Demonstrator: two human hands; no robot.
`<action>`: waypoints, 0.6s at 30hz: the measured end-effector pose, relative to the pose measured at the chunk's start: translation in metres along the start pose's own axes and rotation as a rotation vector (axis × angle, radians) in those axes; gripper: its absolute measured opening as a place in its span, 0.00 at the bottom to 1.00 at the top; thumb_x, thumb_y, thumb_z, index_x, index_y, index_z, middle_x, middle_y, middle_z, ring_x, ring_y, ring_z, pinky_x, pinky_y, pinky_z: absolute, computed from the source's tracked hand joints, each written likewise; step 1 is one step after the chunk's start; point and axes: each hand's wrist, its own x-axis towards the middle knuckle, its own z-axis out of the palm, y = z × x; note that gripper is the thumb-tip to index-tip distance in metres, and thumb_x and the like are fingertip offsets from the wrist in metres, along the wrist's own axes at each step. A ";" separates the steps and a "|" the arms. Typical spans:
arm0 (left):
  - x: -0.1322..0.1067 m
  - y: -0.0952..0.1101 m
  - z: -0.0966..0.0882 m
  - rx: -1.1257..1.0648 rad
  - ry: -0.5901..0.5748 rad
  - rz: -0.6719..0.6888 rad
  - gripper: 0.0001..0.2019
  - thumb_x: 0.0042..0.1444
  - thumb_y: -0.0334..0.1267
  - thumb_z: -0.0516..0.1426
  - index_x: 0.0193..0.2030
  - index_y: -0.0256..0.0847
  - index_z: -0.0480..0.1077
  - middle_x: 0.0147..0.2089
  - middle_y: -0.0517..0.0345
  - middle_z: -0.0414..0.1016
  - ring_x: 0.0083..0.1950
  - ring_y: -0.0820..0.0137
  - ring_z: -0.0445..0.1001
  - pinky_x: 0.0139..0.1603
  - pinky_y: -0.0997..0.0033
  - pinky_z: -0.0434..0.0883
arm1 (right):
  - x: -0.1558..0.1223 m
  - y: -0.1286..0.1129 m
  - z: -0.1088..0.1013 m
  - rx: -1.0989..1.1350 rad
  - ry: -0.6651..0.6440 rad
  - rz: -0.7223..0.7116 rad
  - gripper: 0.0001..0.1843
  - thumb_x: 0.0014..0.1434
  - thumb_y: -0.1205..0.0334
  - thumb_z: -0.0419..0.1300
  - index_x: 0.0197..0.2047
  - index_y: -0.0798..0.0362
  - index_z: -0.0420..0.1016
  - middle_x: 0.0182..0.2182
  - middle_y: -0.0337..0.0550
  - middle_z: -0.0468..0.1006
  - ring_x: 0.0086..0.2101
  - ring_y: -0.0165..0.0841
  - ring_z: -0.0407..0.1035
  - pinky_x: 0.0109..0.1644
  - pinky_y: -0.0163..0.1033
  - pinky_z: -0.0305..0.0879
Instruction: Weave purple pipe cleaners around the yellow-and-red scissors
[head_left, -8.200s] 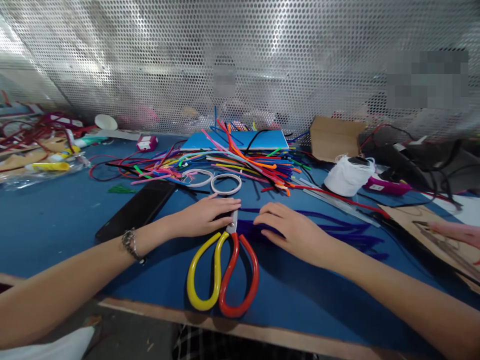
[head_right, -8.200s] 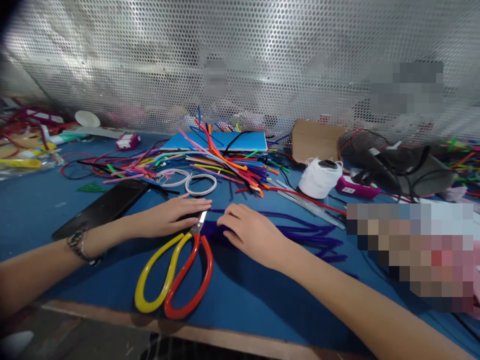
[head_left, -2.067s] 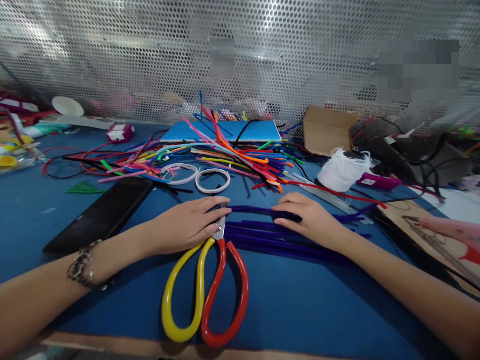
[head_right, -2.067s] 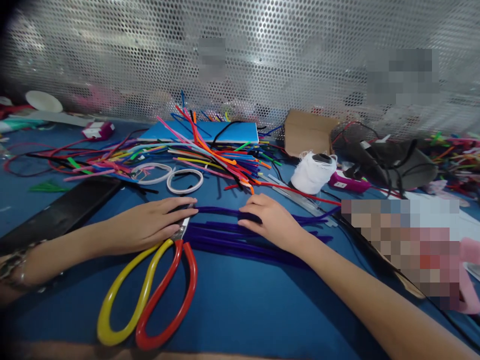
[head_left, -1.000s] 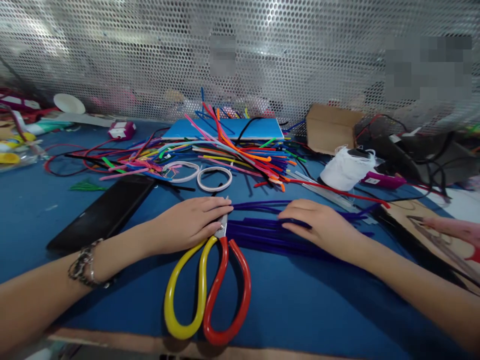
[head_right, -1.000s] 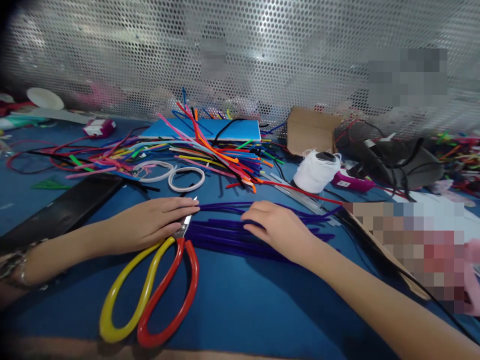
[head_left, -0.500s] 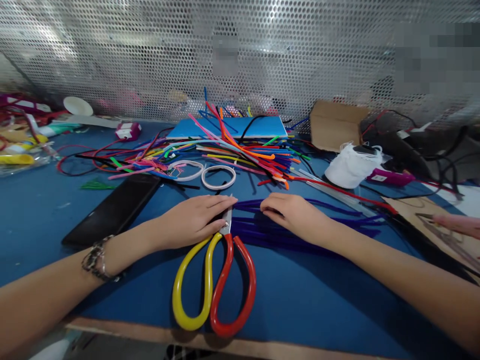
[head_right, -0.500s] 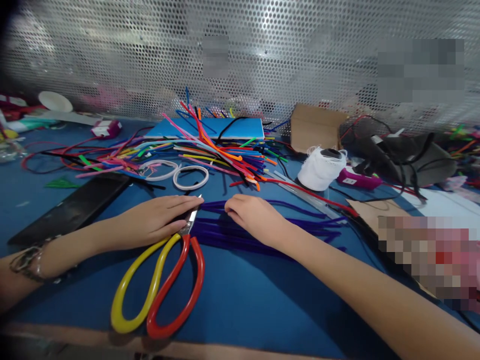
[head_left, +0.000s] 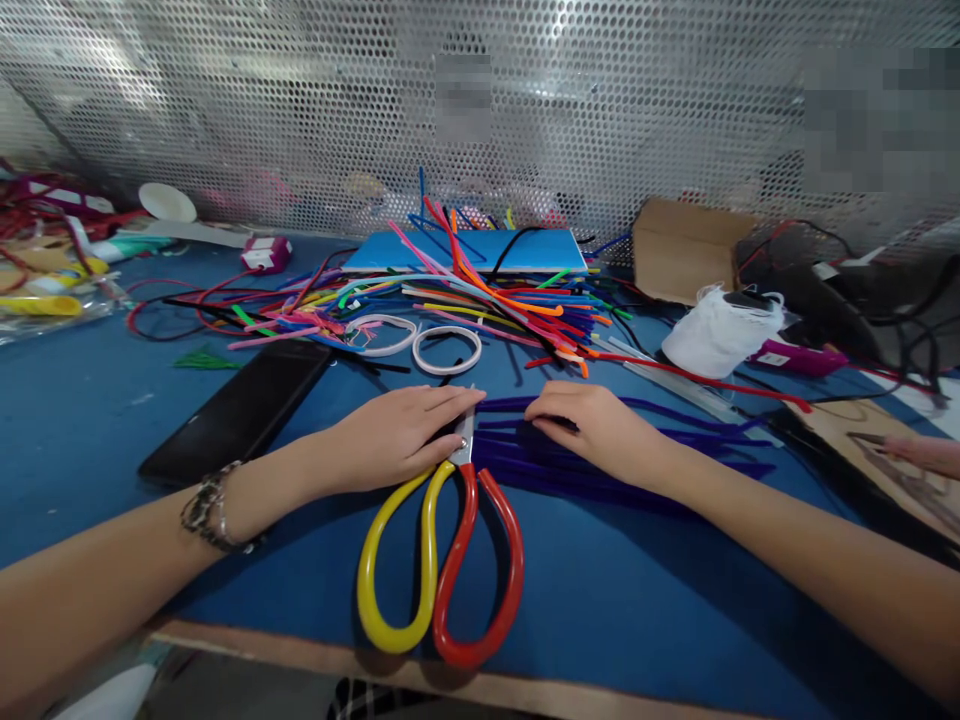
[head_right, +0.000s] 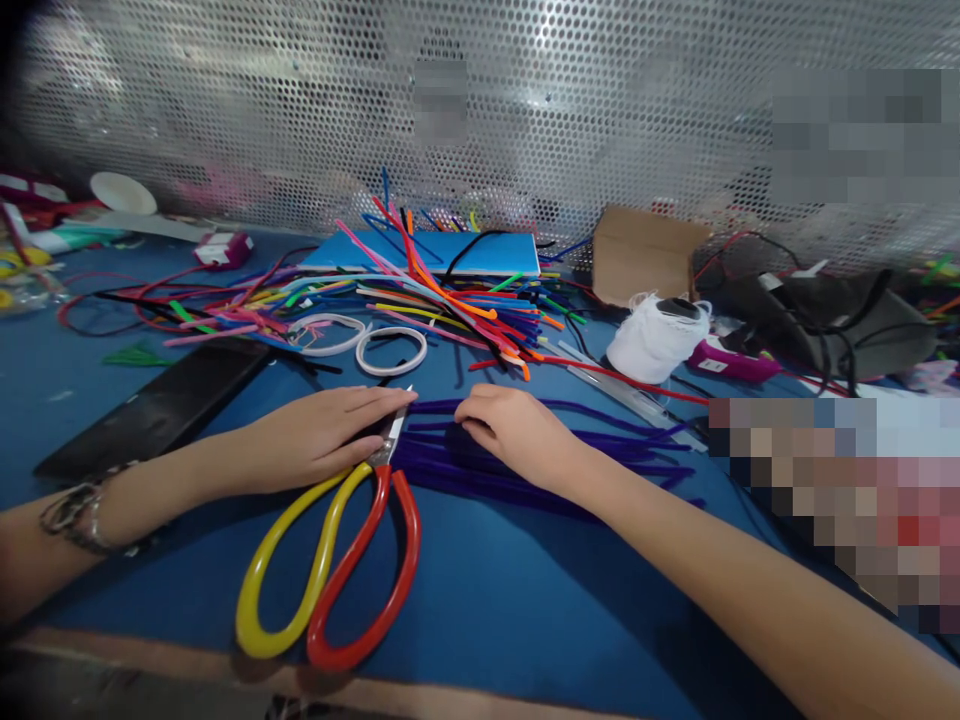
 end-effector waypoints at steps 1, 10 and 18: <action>0.000 0.000 0.000 0.000 0.003 0.002 0.26 0.65 0.47 0.36 0.63 0.33 0.53 0.62 0.47 0.60 0.62 0.66 0.60 0.61 0.66 0.57 | 0.000 -0.001 0.000 -0.005 0.001 0.006 0.09 0.59 0.70 0.52 0.35 0.56 0.74 0.29 0.44 0.73 0.29 0.30 0.67 0.34 0.34 0.63; -0.001 0.000 -0.002 0.004 0.031 0.007 0.26 0.65 0.47 0.36 0.62 0.32 0.55 0.61 0.47 0.62 0.61 0.65 0.61 0.61 0.65 0.58 | 0.006 -0.008 0.006 -0.051 -0.040 0.100 0.08 0.58 0.68 0.52 0.32 0.56 0.72 0.29 0.44 0.75 0.29 0.31 0.67 0.33 0.34 0.59; 0.000 0.000 0.000 -0.017 0.035 0.002 0.25 0.64 0.46 0.38 0.62 0.32 0.55 0.61 0.46 0.61 0.62 0.65 0.60 0.61 0.65 0.58 | 0.010 -0.013 0.005 -0.052 -0.058 0.190 0.06 0.54 0.70 0.53 0.28 0.55 0.69 0.26 0.40 0.73 0.26 0.28 0.62 0.29 0.32 0.53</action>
